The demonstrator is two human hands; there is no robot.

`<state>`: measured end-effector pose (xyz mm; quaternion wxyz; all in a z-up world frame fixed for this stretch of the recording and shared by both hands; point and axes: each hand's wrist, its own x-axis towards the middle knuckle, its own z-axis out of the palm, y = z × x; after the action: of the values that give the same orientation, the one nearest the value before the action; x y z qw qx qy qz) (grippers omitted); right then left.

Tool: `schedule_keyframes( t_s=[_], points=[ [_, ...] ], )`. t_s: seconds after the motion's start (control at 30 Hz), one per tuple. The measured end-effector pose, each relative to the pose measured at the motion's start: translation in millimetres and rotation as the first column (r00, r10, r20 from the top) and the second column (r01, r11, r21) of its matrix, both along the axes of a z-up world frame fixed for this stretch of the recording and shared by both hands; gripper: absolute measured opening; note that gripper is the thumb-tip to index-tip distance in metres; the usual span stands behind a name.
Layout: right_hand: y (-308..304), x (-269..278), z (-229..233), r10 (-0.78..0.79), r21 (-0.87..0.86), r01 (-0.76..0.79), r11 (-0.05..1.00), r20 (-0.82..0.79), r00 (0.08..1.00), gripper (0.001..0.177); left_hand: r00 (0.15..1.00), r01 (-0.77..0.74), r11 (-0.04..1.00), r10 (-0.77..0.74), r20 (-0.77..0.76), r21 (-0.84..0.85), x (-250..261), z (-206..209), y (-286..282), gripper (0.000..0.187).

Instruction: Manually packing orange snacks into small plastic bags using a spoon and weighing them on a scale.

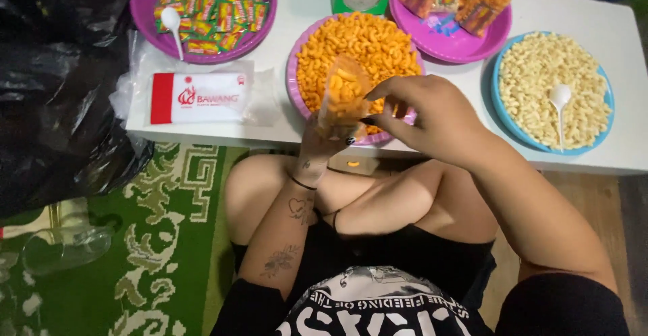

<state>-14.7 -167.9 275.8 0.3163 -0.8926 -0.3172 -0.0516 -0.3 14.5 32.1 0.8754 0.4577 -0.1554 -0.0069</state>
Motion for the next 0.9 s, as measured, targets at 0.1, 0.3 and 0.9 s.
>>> schedule_keyframes(
  t_s=[0.1, 0.3, 0.9],
  points=[
    [-1, 0, -7, 0.014, -0.064, -0.014, 0.998, -0.001, 1.0, 0.025, 0.992, -0.093, 0.995, 0.09, 0.086, 0.036, 9, -19, -6, 0.051],
    [-8, 8, -15, -0.07, -0.125, 0.065, 0.99, -0.028, 0.997, 0.007, 0.788, -0.532, 0.729, 0.239, 0.567, 0.431, 8, 5, -6, 0.043],
    [-213, 214, -82, -0.381, -0.205, 0.401, 0.893, 0.13, 0.915, 0.009, 0.934, 0.115, 0.992, -0.128, -0.333, -0.057, -1, 9, -4, 0.058]
  ],
)
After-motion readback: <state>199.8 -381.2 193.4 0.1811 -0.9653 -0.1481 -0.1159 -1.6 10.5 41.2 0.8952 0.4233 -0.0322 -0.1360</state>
